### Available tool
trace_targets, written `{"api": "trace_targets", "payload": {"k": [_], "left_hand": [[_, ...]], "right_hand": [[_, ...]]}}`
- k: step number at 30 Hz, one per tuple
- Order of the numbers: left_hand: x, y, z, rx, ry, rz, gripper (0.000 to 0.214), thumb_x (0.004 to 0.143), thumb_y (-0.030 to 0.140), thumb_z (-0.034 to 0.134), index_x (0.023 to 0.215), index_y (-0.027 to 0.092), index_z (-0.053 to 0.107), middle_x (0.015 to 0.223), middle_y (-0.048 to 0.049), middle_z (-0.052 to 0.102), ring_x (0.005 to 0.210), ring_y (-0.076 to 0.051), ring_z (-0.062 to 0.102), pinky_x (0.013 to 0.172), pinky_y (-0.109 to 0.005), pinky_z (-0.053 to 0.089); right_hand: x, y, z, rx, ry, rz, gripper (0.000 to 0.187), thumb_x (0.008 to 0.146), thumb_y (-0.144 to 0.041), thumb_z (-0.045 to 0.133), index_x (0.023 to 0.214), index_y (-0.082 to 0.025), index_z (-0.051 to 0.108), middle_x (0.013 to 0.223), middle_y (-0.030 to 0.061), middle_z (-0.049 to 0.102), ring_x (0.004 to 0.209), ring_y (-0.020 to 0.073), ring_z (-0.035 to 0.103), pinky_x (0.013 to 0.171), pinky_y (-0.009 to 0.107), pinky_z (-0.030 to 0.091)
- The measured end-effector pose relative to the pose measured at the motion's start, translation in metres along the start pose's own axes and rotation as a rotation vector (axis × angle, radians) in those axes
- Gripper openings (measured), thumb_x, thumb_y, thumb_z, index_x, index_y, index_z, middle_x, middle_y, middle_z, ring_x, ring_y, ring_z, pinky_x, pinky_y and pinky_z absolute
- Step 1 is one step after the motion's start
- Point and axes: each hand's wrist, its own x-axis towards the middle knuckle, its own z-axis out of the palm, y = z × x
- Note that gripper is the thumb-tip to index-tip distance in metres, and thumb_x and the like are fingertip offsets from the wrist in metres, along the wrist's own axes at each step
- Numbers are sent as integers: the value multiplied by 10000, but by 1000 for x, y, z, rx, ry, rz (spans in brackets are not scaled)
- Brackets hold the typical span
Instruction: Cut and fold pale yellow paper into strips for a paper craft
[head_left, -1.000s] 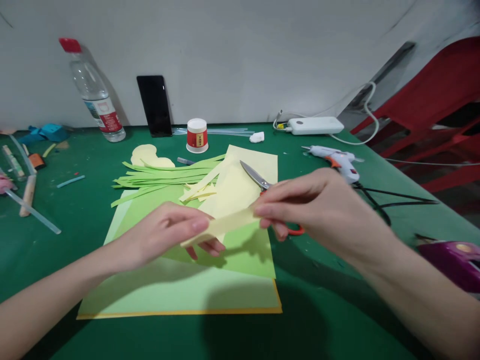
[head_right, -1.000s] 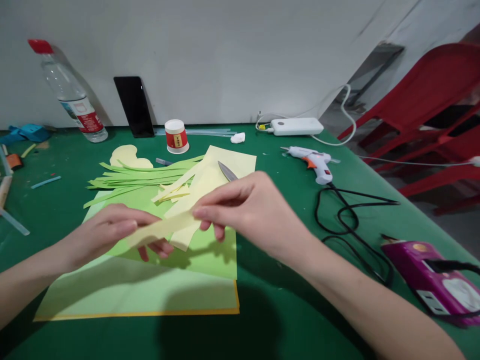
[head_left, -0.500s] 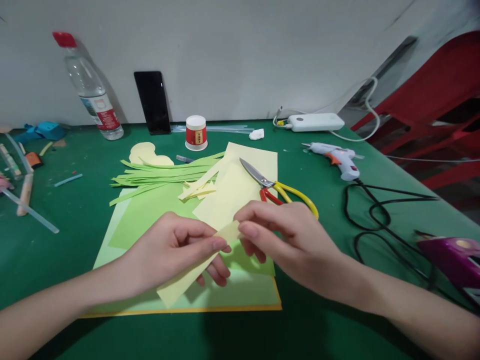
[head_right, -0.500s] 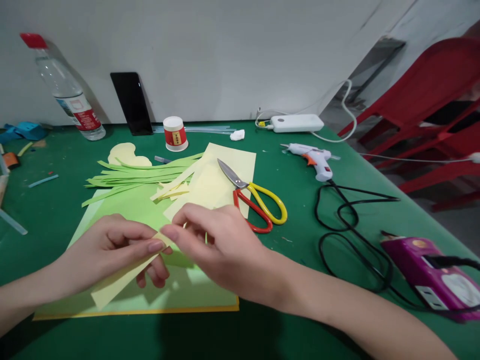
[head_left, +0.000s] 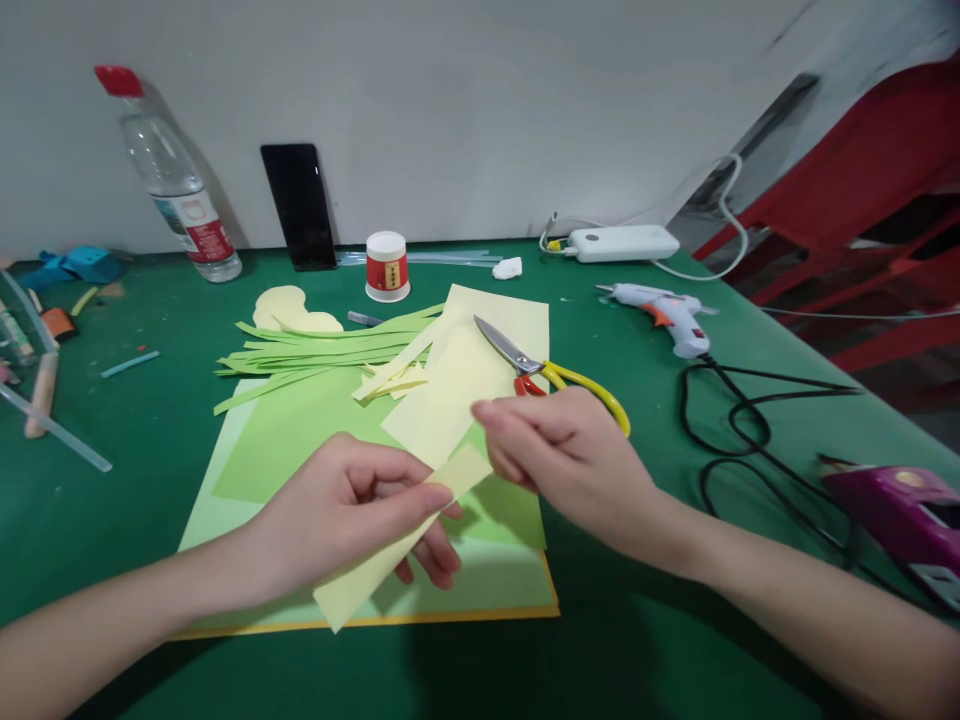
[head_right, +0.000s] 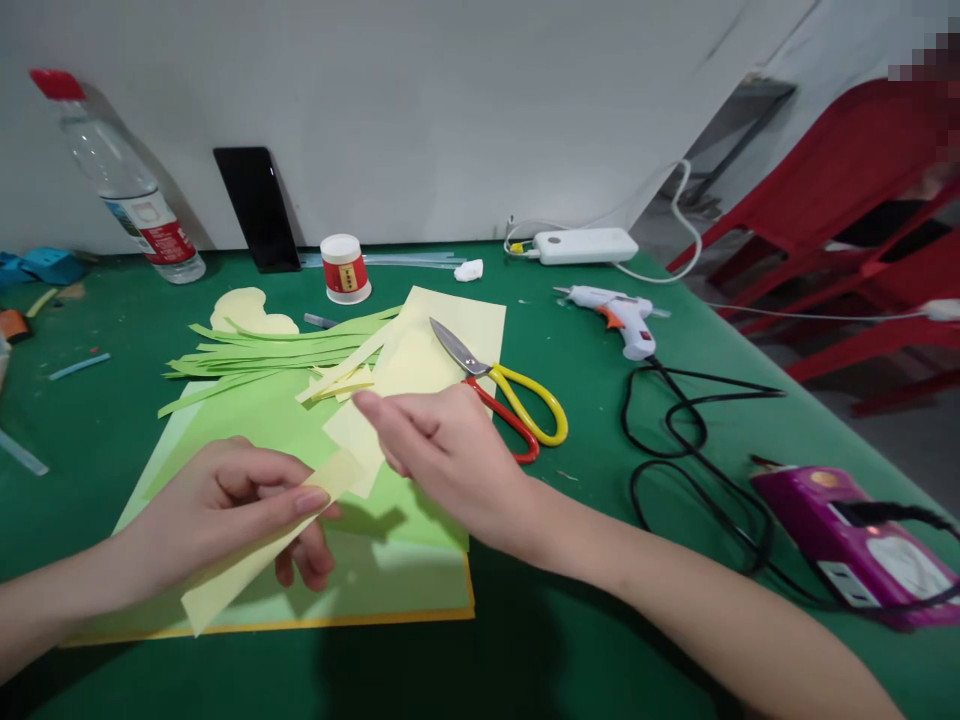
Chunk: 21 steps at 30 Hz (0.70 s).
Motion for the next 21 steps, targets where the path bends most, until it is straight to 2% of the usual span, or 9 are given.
{"api": "trace_targets", "payload": {"k": [3, 5, 7, 10, 13, 19, 21], "left_hand": [[1, -2, -1, -10, 14, 12, 230, 810, 235, 532, 629, 134, 634, 589, -18, 696, 534, -108, 641, 485, -163, 504], [1, -4, -1, -5, 17, 25, 235, 811, 241, 531, 622, 139, 627, 593, -17, 697, 533, -110, 640, 478, -163, 497], [2, -6, -1, 1, 15, 35, 237, 812, 252, 530, 625, 141, 626, 598, -20, 697, 535, -115, 640, 476, -171, 493], [4, -7, -1, -8, 12, 34, 250, 810, 271, 532, 621, 136, 623, 594, -31, 692, 524, -122, 634, 470, -183, 485], [6, -7, -1, -10, 14, 31, 255, 806, 281, 540, 611, 132, 610, 587, -34, 688, 515, -118, 627, 474, -186, 478], [13, -14, -5, 41, 60, 50, 228, 817, 314, 529, 683, 144, 600, 517, 15, 633, 441, -96, 581, 438, -185, 432], [18, -19, -8, 95, 92, 79, 231, 829, 316, 516, 707, 143, 608, 449, 44, 568, 408, -81, 539, 487, -202, 439]], "right_hand": [[3, 2, -3, 82, -36, 56, 498, 894, -369, 292, 441, -168, 342, 391, -49, 304, 374, 43, 290, 391, 184, 254], [4, 1, -3, 56, -122, 23, 450, 875, -354, 351, 466, -166, 362, 416, -52, 301, 396, 44, 279, 392, 183, 241], [3, -1, 0, 11, -158, -23, 410, 852, -290, 413, 474, -168, 313, 432, -60, 271, 407, 40, 247, 395, 179, 226], [2, -2, 3, -31, -108, -77, 424, 853, -231, 414, 473, -167, 238, 430, -64, 227, 401, 35, 202, 392, 185, 205], [3, 0, 1, -28, -77, -84, 431, 847, -226, 433, 473, -166, 227, 433, -65, 210, 405, 36, 186, 389, 193, 188], [7, 7, -10, -55, -47, -6, 464, 827, -298, 479, 431, -165, 277, 404, -62, 219, 399, 41, 198, 398, 222, 179], [13, 10, -20, -92, 7, 25, 478, 820, -329, 488, 419, -169, 283, 398, -58, 223, 397, 47, 204, 405, 233, 180]]}}
